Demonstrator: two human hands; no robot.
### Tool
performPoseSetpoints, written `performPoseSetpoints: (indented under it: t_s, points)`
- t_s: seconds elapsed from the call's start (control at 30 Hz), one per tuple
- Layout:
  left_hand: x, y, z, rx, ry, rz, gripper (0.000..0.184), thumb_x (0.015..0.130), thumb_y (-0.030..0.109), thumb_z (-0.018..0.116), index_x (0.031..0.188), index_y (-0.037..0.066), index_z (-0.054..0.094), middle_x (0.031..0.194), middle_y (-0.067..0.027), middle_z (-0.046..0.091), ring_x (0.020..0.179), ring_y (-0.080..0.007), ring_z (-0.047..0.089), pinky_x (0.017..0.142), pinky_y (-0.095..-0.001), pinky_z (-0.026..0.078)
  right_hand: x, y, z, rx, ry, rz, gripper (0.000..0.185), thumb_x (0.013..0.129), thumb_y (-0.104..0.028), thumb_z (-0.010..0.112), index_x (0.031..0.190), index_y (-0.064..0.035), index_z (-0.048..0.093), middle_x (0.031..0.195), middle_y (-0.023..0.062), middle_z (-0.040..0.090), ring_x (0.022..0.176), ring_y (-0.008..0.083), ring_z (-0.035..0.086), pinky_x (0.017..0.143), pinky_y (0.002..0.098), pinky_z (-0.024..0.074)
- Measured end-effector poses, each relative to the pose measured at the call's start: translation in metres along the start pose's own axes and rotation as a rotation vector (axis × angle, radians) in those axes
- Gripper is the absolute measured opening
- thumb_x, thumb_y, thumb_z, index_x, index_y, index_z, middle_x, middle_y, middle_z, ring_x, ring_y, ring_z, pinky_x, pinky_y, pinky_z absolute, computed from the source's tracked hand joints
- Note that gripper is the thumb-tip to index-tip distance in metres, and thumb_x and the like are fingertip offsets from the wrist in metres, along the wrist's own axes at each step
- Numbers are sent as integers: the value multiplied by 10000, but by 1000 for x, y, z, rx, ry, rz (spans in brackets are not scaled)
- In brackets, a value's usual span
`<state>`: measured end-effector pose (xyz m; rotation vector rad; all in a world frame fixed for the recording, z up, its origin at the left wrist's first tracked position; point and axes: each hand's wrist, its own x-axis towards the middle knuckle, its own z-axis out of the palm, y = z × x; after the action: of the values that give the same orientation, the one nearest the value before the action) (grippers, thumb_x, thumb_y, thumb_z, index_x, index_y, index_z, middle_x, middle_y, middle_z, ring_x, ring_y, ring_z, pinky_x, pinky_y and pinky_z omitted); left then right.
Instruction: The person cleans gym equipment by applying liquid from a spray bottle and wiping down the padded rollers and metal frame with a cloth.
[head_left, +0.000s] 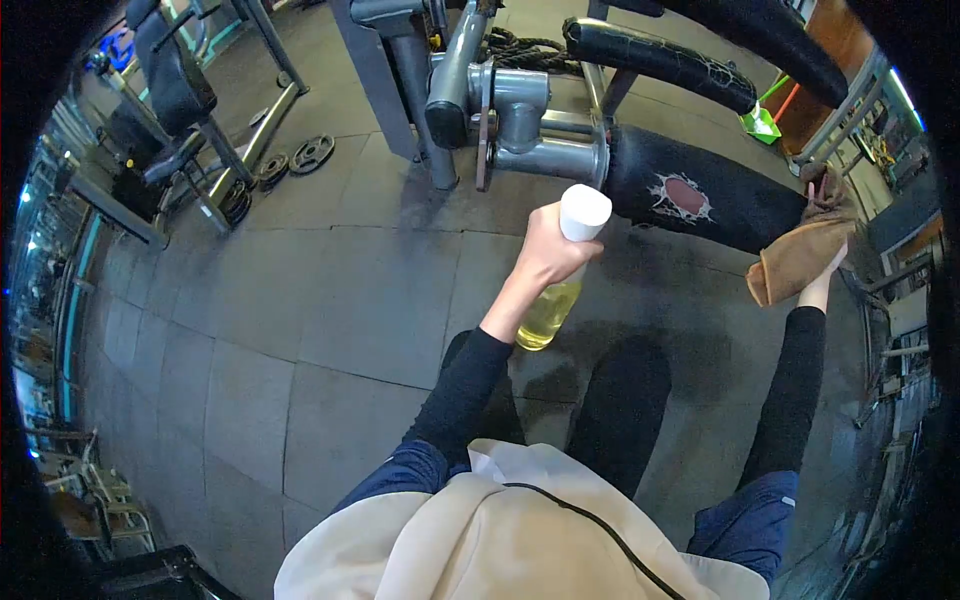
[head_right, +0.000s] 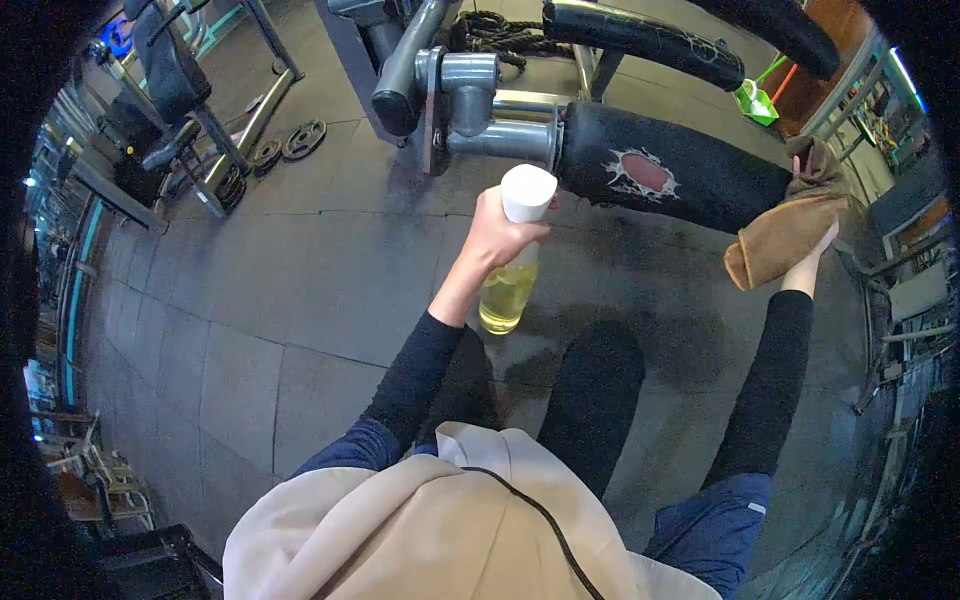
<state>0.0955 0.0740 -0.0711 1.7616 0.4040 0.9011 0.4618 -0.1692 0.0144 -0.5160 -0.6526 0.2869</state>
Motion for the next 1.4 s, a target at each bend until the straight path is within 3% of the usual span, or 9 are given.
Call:
performPoseSetpoints:
  t_s: [0.37,0.43,0.47,0.53,0.73,0.93,1.03,1.33,1.4]
  points:
    - [-18,-10,-26,-162,243,-111,191,619,69,653,784,-27,648,717,-90,667,640,-166,642,594,-289,502,-5,4,16,-73,128,-22,545,945,-289,304,1422,-36,235,1485,131,226,1386,259,172,1155,474,66]
    - [-18,-17,-31,-52,248,-78,198,622,68,645,790,-35,649,723,-92,670,652,-170,647,596,-292,503,3,5,-5,335,-802,202,517,948,-318,314,1386,-43,322,1439,134,321,1352,268,265,1139,438,151]
    - [-20,-18,-36,-53,241,-78,198,622,68,645,790,-35,649,723,-92,670,652,-170,647,596,-292,503,0,4,-6,332,-799,197,517,948,-318,314,1386,-43,322,1439,134,321,1352,268,265,1139,438,151]
    - [-22,-17,-45,-47,233,-139,201,614,63,642,789,-35,648,728,-92,670,662,-170,645,603,-298,499,-9,6,2,-252,558,21,466,951,-337,331,1318,-65,426,1341,132,448,1260,276,402,1089,402,261]
    - [-30,3,-54,-126,46,-136,288,574,-15,578,858,-21,629,885,-106,671,882,-198,642,737,-311,508,-114,97,139,-297,183,-210,434,969,-342,327,1201,-23,507,1204,120,539,1121,242,501,990,362,375]
    - [-72,23,-62,-216,195,84,326,576,-10,627,901,-27,645,897,-91,684,868,-168,649,797,-293,493,-177,244,202,-1680,-592,-826,432,845,-158,512,1200,80,447,1233,239,486,1121,364,485,982,486,348]
    - [-97,26,-70,-238,194,102,337,560,4,618,895,-32,627,933,-117,673,949,-204,637,873,-331,476,-168,283,229,-1493,-441,-554,509,815,-160,540,1242,90,418,1246,243,478,1175,402,435,1022,501,295]
    - [-128,37,-86,-266,96,49,502,490,27,584,990,-14,560,979,-129,603,1059,-325,567,966,-490,405,-173,322,165,-1918,-417,-1022,619,831,-283,533,1344,-7,325,1380,189,357,1290,356,334,1094,468,229]
    - [-129,41,-87,-304,137,86,410,495,27,602,900,-31,602,939,-121,630,1026,-280,608,911,-383,453,-173,308,194,-2035,-516,-604,569,806,-241,542,1304,-11,392,1306,192,416,1247,368,369,1059,472,294]
